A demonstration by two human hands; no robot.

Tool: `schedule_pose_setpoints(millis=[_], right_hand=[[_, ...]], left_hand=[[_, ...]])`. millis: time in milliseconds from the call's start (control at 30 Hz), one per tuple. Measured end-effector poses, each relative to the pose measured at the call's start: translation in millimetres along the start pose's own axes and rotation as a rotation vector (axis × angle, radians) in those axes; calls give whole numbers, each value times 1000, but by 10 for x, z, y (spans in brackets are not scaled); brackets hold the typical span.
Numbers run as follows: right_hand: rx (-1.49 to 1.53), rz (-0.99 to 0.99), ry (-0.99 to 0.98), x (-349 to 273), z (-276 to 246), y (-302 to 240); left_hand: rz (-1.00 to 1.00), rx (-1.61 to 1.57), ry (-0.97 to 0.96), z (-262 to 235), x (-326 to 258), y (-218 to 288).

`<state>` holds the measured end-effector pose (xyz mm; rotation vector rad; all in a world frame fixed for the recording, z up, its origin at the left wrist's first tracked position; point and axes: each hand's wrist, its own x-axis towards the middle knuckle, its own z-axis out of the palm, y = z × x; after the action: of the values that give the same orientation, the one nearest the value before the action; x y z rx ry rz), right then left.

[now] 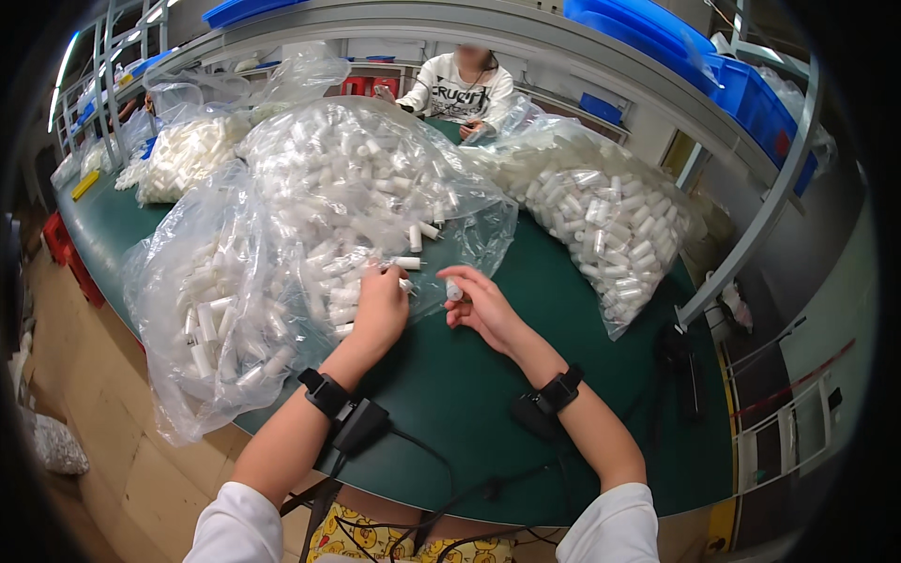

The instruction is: The person repeatedly picks up two small white cylindrical objects from a pile on a green table. They align the cylinders and press them together to join them, then place the combined unit back onto the table. The process is repeated continuously with new pairs of cylinders.

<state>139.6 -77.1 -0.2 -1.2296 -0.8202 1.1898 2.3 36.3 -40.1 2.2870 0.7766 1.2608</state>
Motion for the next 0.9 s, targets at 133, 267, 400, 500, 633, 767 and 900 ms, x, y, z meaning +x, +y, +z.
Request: schedule_pose_setpoints(millis=[133,267,400,500,633,767,900], right_hand=[[313,-16,-144,-131,-48,16],[366,-36,-97,-183,-8,55],[352,-80,-170,-181,-129,146],[347,-84,-196,-157,-77,176],[342,-103,-148,-168,-123,201],[365,-97,-159,-162,-107,195],[382,-76,-163,-154,-171,236]], left_hand=[[39,106,-70,0,-3,-38],[31,90,-87,-49,-3,7],[66,151,-223,-66,6,-5],[76,208,-209,-56,16,-107],[134,251,-221,-66,-6,75],[228,340,-225,-79,-27,36],[268,335,-199,-86,-18,80]])
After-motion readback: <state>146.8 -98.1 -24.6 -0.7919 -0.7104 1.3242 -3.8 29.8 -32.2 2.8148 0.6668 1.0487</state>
